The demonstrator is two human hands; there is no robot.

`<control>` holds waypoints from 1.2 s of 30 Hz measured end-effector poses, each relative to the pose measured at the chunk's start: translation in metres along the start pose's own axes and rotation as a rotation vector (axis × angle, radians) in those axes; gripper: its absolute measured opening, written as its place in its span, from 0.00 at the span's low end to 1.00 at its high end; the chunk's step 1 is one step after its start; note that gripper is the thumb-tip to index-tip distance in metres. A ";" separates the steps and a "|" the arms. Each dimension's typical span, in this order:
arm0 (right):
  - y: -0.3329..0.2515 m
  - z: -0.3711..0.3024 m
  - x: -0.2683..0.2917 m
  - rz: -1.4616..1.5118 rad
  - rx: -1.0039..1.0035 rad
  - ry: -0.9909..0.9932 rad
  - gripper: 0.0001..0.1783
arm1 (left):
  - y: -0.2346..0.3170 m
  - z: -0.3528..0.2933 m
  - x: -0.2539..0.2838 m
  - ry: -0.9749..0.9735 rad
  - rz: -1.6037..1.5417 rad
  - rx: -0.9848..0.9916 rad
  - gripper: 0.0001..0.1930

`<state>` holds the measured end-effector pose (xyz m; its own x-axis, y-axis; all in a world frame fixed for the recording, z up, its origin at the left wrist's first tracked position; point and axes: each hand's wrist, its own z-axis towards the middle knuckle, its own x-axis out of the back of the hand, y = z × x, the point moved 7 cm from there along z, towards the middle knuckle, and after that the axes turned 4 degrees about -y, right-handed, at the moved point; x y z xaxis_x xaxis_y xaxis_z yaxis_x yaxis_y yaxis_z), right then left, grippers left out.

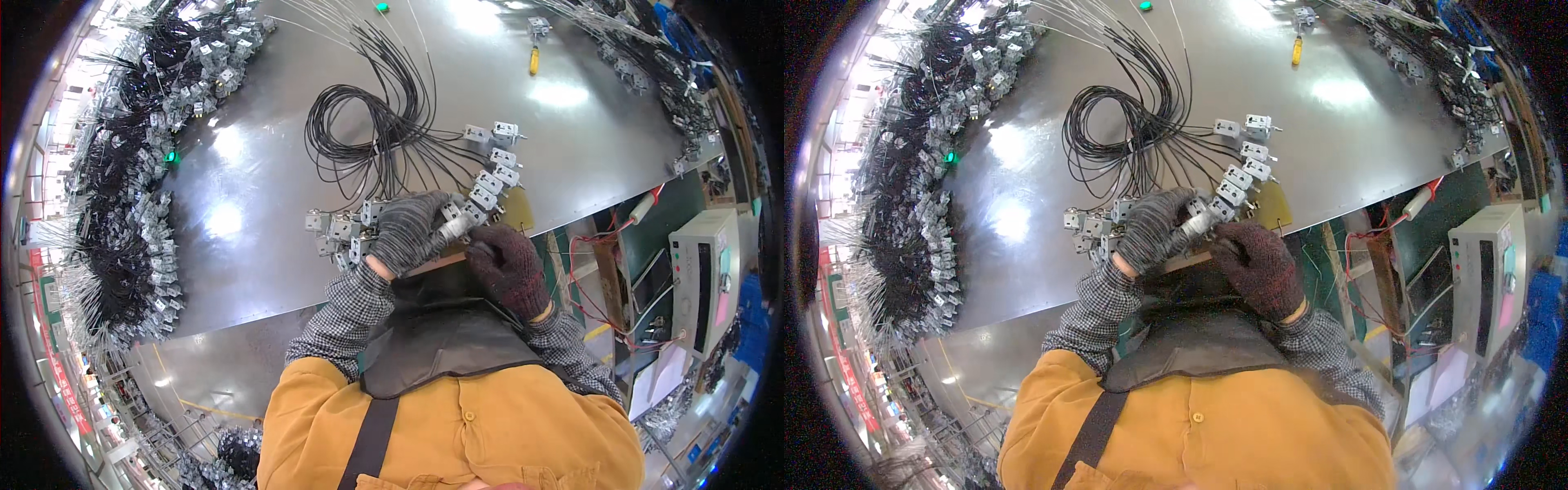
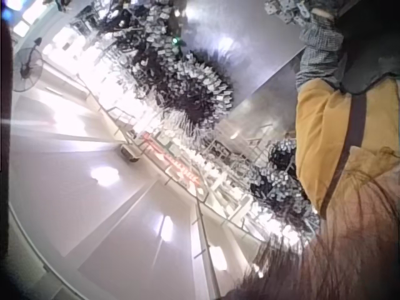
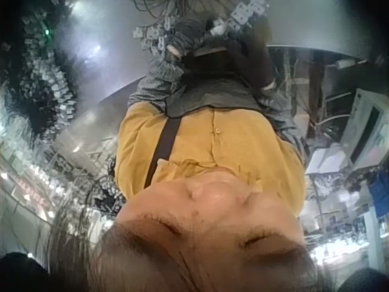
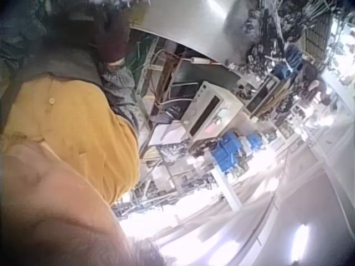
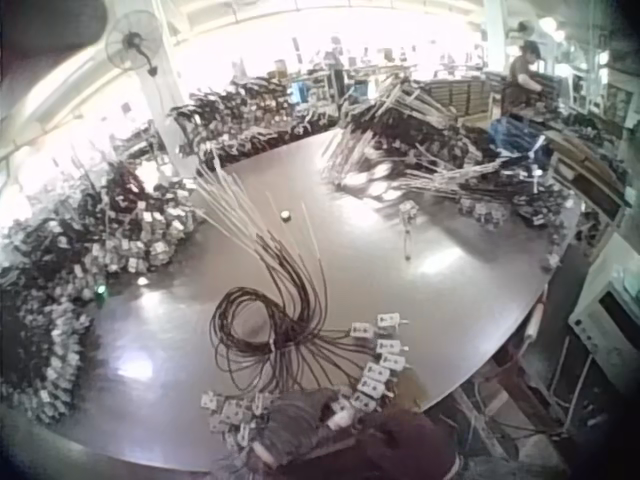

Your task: Manually organizing and assembling electronic wire harnesses on a jig at a production workbench.

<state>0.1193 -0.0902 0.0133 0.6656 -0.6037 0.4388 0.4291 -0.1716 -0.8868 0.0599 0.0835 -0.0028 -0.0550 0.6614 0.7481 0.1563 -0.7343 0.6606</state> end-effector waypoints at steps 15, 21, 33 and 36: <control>0.044 -0.031 -0.031 0.250 -0.375 -0.094 0.23 | 0.005 0.004 -0.002 -0.059 0.175 -0.030 0.30; 0.044 -0.028 -0.038 0.674 -0.466 -0.127 0.18 | 0.006 0.002 -0.001 -0.026 0.139 -0.008 0.31; 0.048 -0.030 -0.041 0.769 -0.705 -0.144 0.26 | 0.001 0.005 -0.008 0.035 0.150 -0.008 0.32; 0.008 -0.015 -0.018 -0.248 -0.059 0.003 0.23 | 0.002 0.008 -0.005 0.024 0.124 0.026 0.31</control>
<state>0.1014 -0.0922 -0.0040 0.5426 -0.5395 0.6439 0.5425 -0.3602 -0.7589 0.0680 0.0794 -0.0059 -0.0571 0.5616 0.8255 0.1891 -0.8058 0.5613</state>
